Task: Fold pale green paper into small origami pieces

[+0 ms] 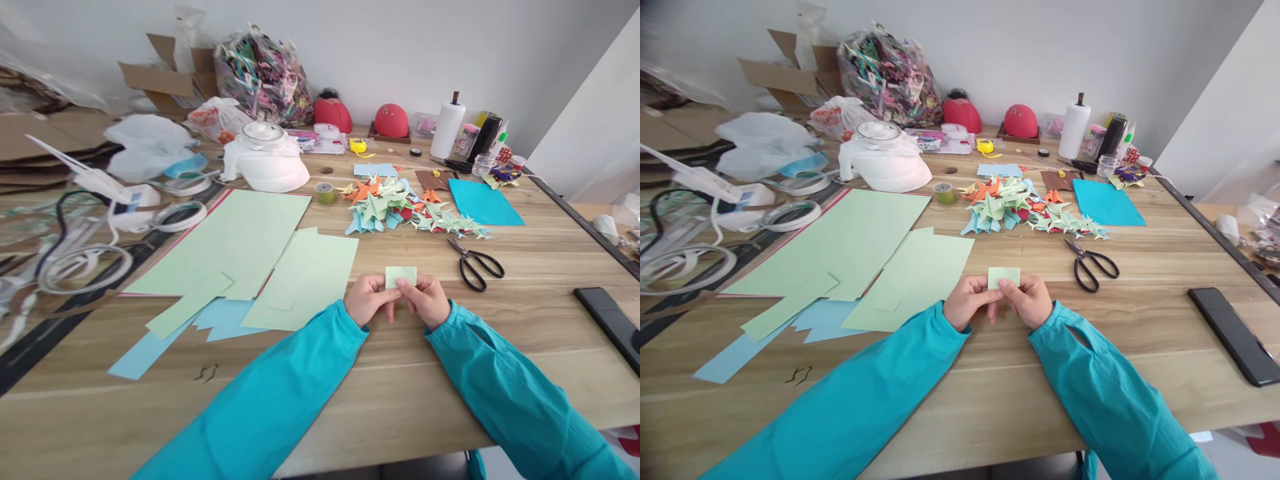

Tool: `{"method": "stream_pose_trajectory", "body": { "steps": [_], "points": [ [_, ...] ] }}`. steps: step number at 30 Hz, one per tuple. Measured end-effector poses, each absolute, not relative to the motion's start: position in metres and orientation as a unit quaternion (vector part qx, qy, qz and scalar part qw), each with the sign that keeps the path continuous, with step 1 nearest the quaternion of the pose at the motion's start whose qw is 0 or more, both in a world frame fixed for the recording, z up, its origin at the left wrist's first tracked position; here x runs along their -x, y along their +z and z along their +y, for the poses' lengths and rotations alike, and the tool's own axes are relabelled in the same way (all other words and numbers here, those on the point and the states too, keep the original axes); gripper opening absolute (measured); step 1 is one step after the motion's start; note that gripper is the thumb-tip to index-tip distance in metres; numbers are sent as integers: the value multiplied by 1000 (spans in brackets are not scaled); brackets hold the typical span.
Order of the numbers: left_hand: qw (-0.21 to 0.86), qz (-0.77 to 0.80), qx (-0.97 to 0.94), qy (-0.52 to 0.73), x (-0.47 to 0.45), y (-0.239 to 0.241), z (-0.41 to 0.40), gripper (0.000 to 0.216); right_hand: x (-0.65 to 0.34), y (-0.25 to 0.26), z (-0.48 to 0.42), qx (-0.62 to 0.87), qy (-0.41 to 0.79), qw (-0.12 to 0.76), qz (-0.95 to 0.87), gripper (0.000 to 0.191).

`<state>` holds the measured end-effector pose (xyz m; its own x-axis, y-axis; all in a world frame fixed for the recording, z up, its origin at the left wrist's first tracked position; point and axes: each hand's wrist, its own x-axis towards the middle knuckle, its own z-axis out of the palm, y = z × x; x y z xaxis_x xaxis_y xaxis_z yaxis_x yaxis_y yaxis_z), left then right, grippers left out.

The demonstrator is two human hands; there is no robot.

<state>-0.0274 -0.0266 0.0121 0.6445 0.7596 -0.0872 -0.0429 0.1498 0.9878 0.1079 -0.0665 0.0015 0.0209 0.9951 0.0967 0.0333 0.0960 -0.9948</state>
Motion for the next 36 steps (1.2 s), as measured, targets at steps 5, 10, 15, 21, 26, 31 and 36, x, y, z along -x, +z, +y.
{"method": "stream_pose_trajectory", "body": {
  "steps": [5, 10, 15, 21, 26, 31, 36],
  "points": [
    [674, 333, -585, 302, 26, 10, -28, 40, -107, 2, -66, 488, 469, 540, -501, 45],
    [630, 348, -630, 292, 26, 9, -28, 42, -108, -1, -67, 489, 474, 554, -478, 43],
    [610, 351, -645, 297, 25, 7, -29, 50, -110, -5, -67, 487, 480, 559, -469, 42],
    [607, 361, -624, 335, 24, 4, -29, 50, -110, -7, -66, 482, 496, 570, -444, 42],
    [614, 377, -594, 356, 21, 6, -30, 47, -110, -8, -67, 485, 508, 572, -424, 46],
    [688, 328, -563, 320, 21, 7, -31, 34, -110, -10, -66, 472, 530, 555, -435, 45],
    [699, 306, -554, 332, 23, 6, -31, 29, -112, -8, -65, 484, 535, 505, -473, 46]
  ]
}}
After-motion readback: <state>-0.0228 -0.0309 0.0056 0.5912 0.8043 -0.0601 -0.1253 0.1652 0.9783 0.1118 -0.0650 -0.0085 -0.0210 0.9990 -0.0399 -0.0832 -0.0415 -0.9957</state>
